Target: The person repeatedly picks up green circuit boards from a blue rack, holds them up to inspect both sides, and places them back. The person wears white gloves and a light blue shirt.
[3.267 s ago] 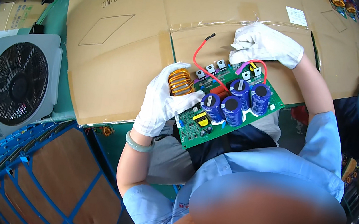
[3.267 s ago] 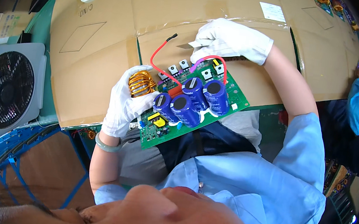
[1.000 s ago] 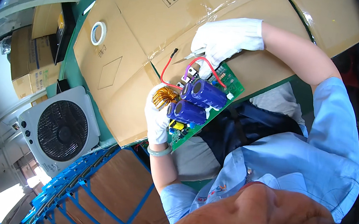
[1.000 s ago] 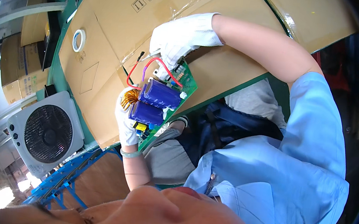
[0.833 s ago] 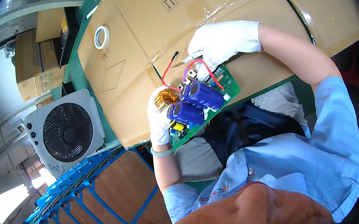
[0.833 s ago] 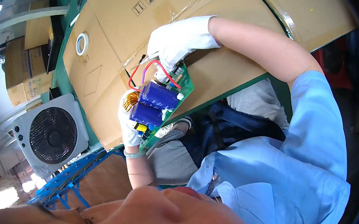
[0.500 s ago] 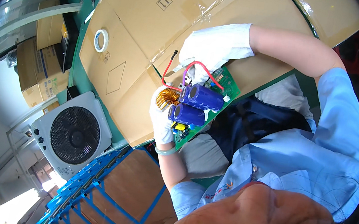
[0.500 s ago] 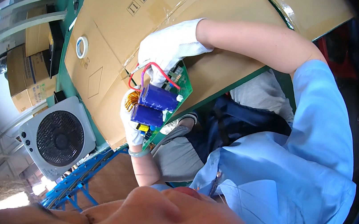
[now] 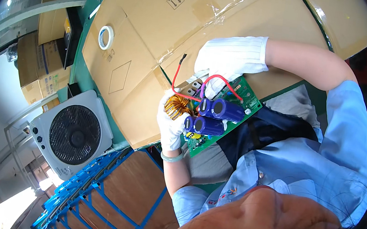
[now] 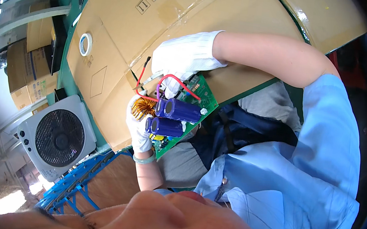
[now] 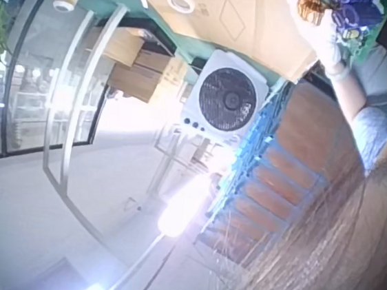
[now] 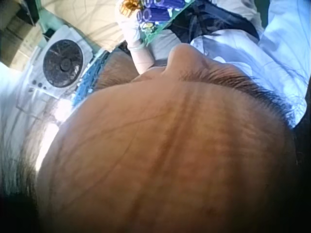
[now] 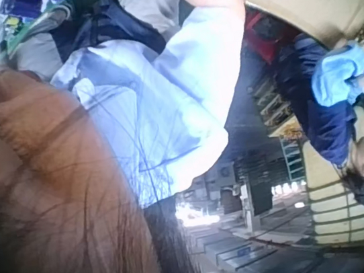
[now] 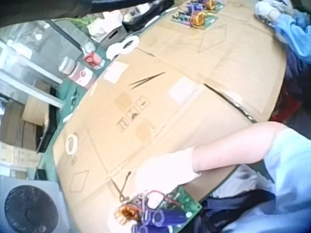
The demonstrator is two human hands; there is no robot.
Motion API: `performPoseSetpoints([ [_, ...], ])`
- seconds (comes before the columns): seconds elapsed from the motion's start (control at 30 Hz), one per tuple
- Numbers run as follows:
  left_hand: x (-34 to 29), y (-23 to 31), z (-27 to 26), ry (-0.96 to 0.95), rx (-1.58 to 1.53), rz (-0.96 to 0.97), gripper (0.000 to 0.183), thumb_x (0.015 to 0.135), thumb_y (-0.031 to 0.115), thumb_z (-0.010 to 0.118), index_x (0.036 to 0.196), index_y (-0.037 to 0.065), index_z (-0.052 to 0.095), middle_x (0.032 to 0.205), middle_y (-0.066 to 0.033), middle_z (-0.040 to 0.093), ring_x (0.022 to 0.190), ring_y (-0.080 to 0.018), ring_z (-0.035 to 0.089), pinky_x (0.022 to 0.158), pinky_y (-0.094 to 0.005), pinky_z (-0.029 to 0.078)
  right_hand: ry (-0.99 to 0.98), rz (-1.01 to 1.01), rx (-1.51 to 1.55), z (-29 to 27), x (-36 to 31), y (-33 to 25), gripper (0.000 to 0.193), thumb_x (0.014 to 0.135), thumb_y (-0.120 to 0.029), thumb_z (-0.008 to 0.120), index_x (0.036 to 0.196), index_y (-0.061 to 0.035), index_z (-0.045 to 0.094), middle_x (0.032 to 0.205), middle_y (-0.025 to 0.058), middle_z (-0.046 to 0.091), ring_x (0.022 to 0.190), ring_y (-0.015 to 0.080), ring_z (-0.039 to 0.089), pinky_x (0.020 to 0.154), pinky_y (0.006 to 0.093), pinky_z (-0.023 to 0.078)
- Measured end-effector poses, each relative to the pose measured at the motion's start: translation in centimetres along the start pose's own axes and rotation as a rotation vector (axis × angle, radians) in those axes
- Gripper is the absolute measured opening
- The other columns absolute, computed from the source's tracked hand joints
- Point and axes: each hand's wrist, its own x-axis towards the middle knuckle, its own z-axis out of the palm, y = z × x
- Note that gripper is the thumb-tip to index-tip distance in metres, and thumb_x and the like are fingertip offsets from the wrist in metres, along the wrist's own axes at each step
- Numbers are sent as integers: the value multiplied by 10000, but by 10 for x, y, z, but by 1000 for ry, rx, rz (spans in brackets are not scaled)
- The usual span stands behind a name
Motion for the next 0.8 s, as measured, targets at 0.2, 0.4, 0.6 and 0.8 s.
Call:
performPoseSetpoints([
  [0.2,6,-6,-8,-29,-48,-45,658,739,236,826,1269,-4,518,1202,-113,600,1043,-197,611,920,-328,501,40,167,196,-24,-7,-6,461,767,-456,714,889,-14,674,736,82,627,630,182,547,572,332,431],
  [0.4,14,-5,-12,-11,-84,-161,493,789,82,756,1229,-4,552,1079,-82,636,942,-160,632,848,-291,527,-13,274,49,-26,-12,-16,410,751,-378,736,916,-7,679,810,118,661,737,202,603,686,338,475],
  [0.6,16,-1,-12,-71,-102,-146,452,803,68,747,1213,3,567,1050,-71,645,926,-141,628,835,-271,523,-120,43,114,-30,-11,7,403,702,-309,755,984,-27,696,746,117,632,683,197,578,639,338,458],
  [0.8,11,2,-9,-51,-148,-215,433,800,31,740,1200,8,578,1032,-64,650,915,-124,623,829,-258,516,33,224,99,-50,-14,13,382,697,-250,731,1045,-94,726,574,8,461,532,119,447,520,294,354],
])
